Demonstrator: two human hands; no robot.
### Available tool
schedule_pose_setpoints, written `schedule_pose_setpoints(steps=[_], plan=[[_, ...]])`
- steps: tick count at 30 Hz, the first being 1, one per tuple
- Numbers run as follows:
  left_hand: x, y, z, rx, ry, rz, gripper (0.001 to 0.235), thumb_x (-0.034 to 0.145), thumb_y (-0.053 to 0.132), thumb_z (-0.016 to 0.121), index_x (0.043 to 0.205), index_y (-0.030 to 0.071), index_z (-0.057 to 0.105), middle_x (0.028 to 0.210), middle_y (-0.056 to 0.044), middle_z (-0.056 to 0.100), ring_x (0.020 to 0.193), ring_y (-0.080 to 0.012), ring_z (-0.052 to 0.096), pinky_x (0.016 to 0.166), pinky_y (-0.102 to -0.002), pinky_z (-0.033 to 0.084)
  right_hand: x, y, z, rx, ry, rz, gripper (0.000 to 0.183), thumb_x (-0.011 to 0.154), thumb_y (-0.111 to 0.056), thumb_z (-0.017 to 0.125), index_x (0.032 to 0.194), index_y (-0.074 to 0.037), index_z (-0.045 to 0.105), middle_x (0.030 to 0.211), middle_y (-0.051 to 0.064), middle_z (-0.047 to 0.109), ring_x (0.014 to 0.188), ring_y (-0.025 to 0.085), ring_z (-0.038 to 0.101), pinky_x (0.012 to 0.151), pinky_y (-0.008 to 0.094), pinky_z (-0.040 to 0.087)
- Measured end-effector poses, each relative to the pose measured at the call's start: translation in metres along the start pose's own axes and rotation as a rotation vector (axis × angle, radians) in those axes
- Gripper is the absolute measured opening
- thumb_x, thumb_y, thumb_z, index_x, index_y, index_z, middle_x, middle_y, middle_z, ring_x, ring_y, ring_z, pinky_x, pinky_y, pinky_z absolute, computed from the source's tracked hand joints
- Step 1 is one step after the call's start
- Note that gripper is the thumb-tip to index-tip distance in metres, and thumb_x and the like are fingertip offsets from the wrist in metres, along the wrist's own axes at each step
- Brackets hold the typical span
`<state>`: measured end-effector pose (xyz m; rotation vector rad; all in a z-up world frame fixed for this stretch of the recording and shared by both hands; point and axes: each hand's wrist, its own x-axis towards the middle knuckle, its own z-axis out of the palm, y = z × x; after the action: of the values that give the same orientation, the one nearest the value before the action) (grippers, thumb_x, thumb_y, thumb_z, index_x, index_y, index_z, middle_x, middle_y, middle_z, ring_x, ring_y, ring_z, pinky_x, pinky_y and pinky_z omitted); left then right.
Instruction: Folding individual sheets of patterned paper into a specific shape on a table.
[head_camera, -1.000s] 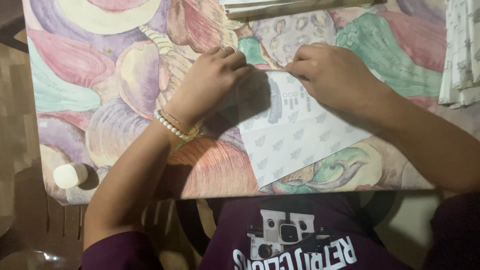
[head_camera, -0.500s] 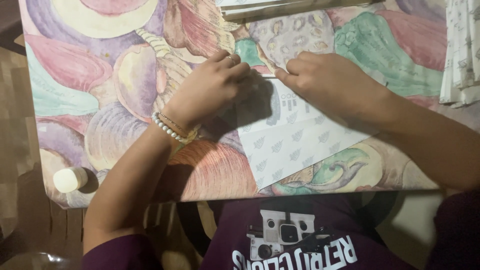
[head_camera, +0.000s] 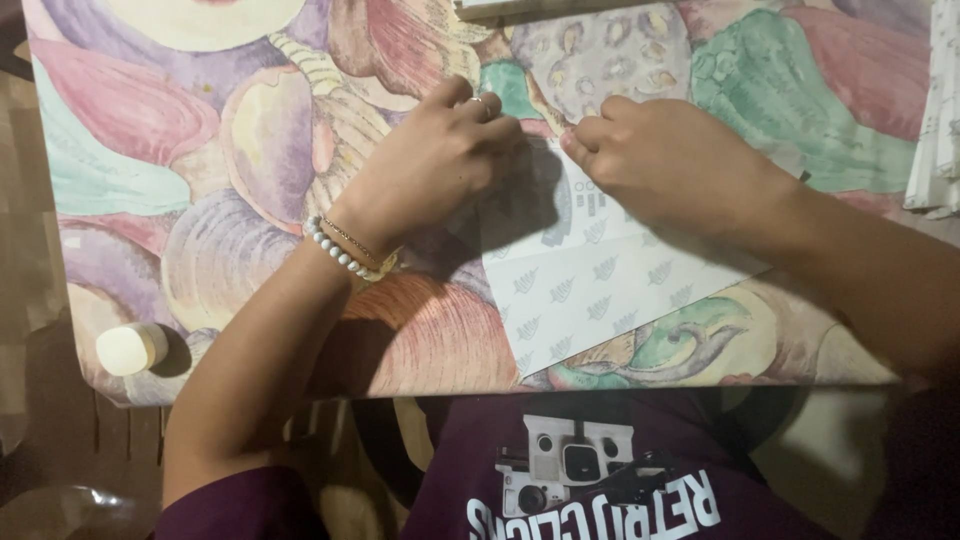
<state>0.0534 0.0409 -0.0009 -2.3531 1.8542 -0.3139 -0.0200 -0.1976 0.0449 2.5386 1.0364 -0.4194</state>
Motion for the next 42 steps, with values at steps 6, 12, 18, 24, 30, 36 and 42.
schedule_pose_setpoints(steps=[6,12,18,24,30,36,42], plan=[[-0.036,-0.002,-0.024,-0.323,-0.007,-0.265,0.024,0.089,0.029,0.073,0.113,0.024,0.076,0.118,0.000,0.061,0.125,-0.0283,0.048,0.114,-0.046,0.027,-0.002,-0.001,-0.009,0.185,0.003,0.056,0.040,0.094,0.005,0.059,0.131,-0.008,0.065,0.113,0.003,0.072,0.088,0.016,0.066,0.070,0.030,0.063],[-0.059,-0.011,-0.019,-0.178,0.381,-0.376,0.015,0.108,0.001,0.061,0.110,-0.002,0.076,0.123,-0.019,0.067,0.116,-0.0330,0.064,0.117,-0.051,0.044,-0.006,0.000,-0.016,0.344,0.065,0.062,0.053,0.089,0.017,0.054,0.136,-0.006,0.062,0.122,0.009,0.071,0.099,0.022,0.068,0.076,0.035,0.063],[0.005,0.051,-0.032,-0.436,0.018,-0.296,0.071,0.088,-0.007,0.061,0.154,0.008,0.037,0.146,-0.017,0.056,0.130,-0.0330,0.057,0.099,-0.040,0.059,-0.004,-0.001,-0.007,0.186,0.013,0.081,0.037,0.085,-0.002,0.072,0.121,-0.009,0.069,0.121,0.002,0.068,0.097,0.017,0.065,0.076,0.032,0.063],[0.019,0.086,0.000,0.112,-0.076,-0.342,0.064,0.106,0.024,0.038,0.161,0.001,0.013,0.137,-0.015,0.055,0.128,-0.0285,0.055,0.114,-0.040,0.044,-0.021,0.007,0.009,0.493,0.252,0.030,0.022,0.085,0.005,0.072,0.103,-0.007,0.070,0.092,0.006,0.066,0.084,0.020,0.061,0.071,0.030,0.057],[0.029,0.088,-0.019,0.222,-0.043,-0.333,0.046,0.102,0.017,0.041,0.143,-0.003,0.046,0.126,-0.016,0.053,0.117,-0.0309,0.056,0.102,-0.040,0.051,-0.068,0.024,0.010,0.614,0.274,0.255,0.023,0.097,0.001,0.061,0.116,-0.004,0.073,0.089,0.010,0.071,0.076,0.025,0.064,0.062,0.036,0.052],[0.028,0.088,-0.011,0.047,-0.072,-0.338,0.054,0.103,0.012,0.045,0.152,-0.004,0.032,0.121,-0.013,0.052,0.115,-0.0305,0.058,0.108,-0.044,0.050,-0.093,0.032,0.029,0.436,0.148,0.350,0.037,0.094,0.003,0.064,0.125,-0.016,0.073,0.086,0.001,0.070,0.076,0.022,0.065,0.050,0.037,0.052],[0.029,0.088,-0.012,0.014,-0.041,-0.361,0.049,0.108,0.018,0.040,0.153,0.001,0.035,0.117,-0.013,0.055,0.110,-0.0317,0.059,0.103,-0.045,0.053,-0.093,0.025,0.020,0.391,0.003,0.309,0.068,0.089,0.010,0.061,0.151,-0.015,0.051,0.090,0.004,0.070,0.080,0.021,0.066,0.063,0.034,0.058]])
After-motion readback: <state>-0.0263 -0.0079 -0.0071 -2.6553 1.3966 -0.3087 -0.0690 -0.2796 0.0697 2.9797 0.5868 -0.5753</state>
